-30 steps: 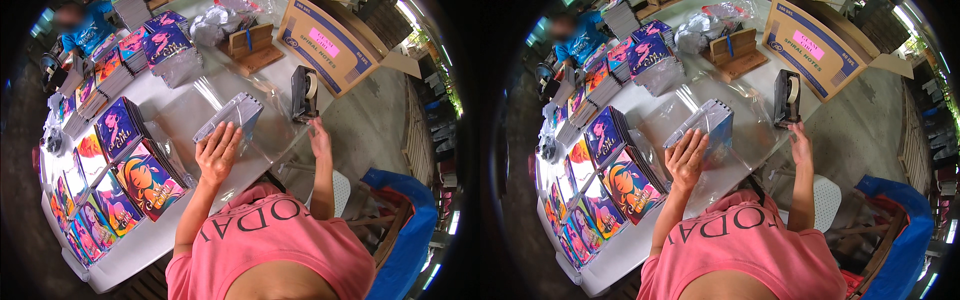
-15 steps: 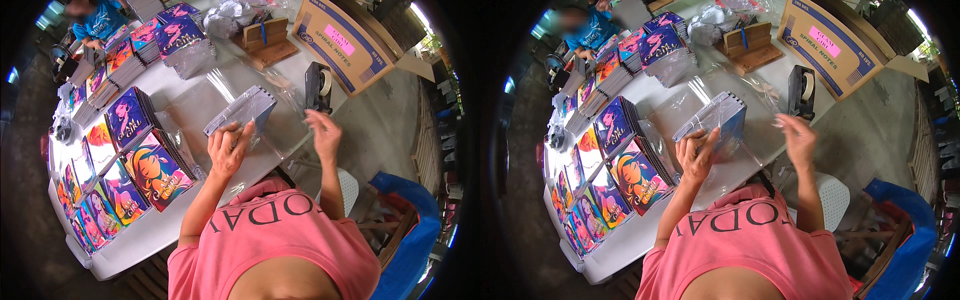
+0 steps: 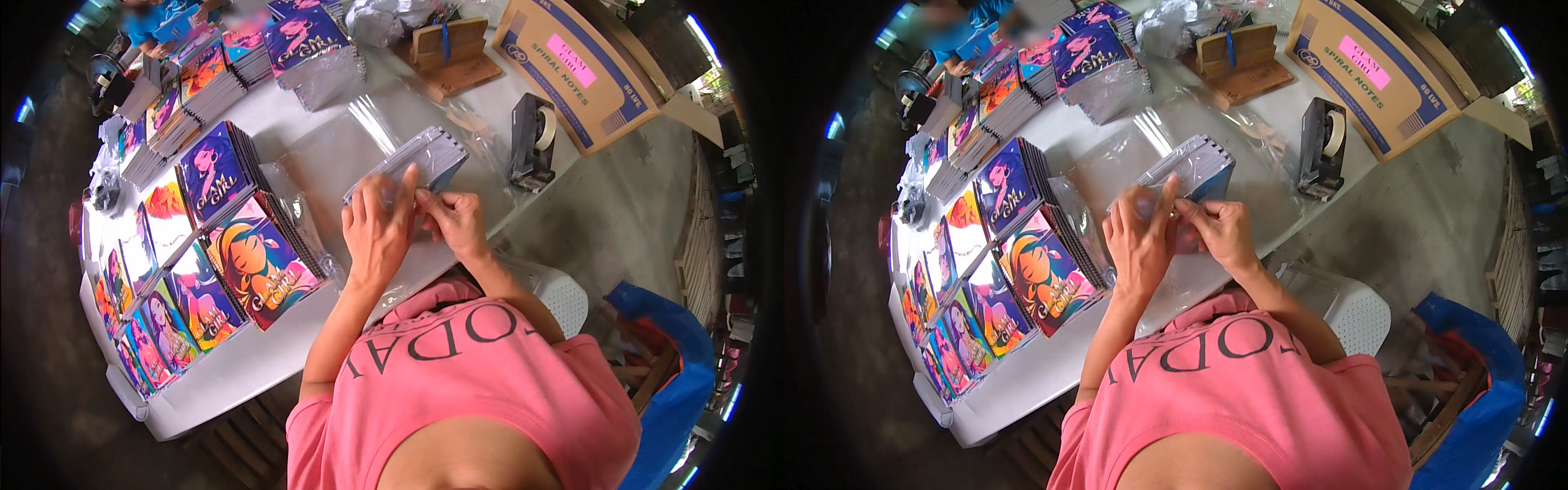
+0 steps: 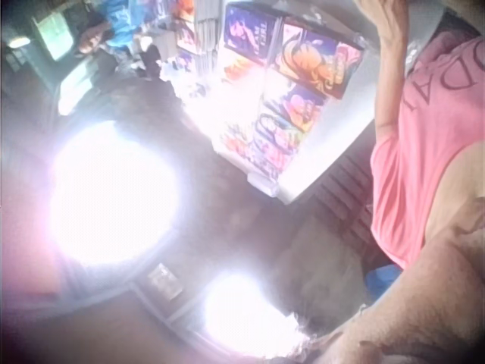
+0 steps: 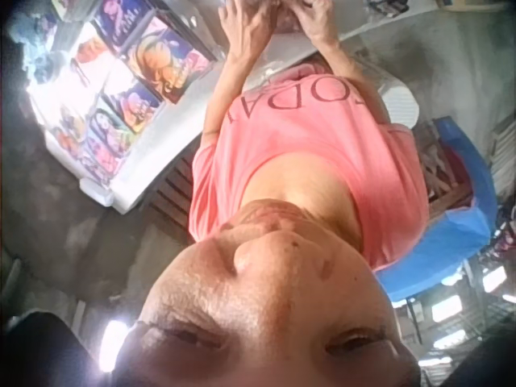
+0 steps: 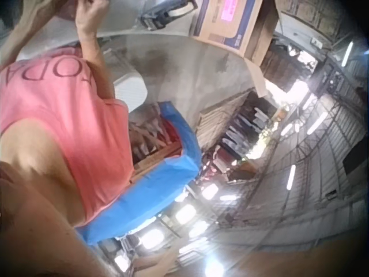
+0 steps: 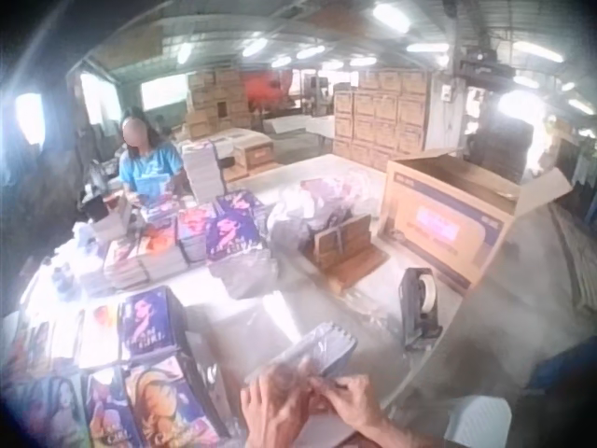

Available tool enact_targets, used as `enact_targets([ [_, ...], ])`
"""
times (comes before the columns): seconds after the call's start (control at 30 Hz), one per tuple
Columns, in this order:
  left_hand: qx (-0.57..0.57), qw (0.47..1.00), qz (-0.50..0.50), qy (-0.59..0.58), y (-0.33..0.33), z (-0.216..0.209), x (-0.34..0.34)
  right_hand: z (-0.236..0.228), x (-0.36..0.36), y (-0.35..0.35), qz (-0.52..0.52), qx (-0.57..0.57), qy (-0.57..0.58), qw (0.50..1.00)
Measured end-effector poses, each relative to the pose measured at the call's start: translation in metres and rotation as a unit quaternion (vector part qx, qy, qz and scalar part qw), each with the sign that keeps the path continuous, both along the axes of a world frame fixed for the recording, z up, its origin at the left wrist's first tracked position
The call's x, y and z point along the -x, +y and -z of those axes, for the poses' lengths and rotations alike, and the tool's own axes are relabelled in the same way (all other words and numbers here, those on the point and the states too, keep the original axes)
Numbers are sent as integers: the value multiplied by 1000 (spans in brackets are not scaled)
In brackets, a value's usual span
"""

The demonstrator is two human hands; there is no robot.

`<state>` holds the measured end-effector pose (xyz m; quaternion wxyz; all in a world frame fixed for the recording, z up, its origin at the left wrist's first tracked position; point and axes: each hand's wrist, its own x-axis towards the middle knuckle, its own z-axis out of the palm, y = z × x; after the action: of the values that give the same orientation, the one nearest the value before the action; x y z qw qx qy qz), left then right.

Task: The person places a stack of spiral notebooks into a plastic sleeve and seals it using adhesive tape.

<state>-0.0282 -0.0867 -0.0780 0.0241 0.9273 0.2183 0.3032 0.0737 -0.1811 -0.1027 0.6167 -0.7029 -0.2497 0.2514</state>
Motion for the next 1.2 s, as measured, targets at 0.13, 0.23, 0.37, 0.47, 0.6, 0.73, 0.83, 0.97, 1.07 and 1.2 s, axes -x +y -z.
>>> enact_targets([
  [0.13,66,994,17,87,0,-30,2,14,-9,4,-4,-69,123,990],
  [0.23,91,984,2,151,5,-44,-17,76,-31,-5,-26,-1,-62,998],
  [0.37,132,964,-14,230,19,-35,-46,60,-41,-16,-252,163,-47,953],
  [0.47,187,946,32,264,41,-47,-52,83,-58,-34,-422,152,-249,858],
  [0.6,226,913,36,337,67,-81,-61,69,-81,-47,-498,62,-210,839],
  [0.73,159,935,37,316,86,-162,-76,-28,-135,-55,-401,-158,-273,860],
  [0.83,33,976,14,215,98,-225,-88,-139,-185,-73,-293,-288,-349,842],
  [0.97,-184,978,-71,66,135,-218,-131,-186,-194,-110,-174,-533,-249,789],
  [1.07,-334,936,-108,-8,196,-167,-156,-222,-194,-78,-211,-719,-271,604],
  [1.2,-382,905,-178,62,246,-73,-167,-224,-191,-56,-202,-729,-255,602],
])
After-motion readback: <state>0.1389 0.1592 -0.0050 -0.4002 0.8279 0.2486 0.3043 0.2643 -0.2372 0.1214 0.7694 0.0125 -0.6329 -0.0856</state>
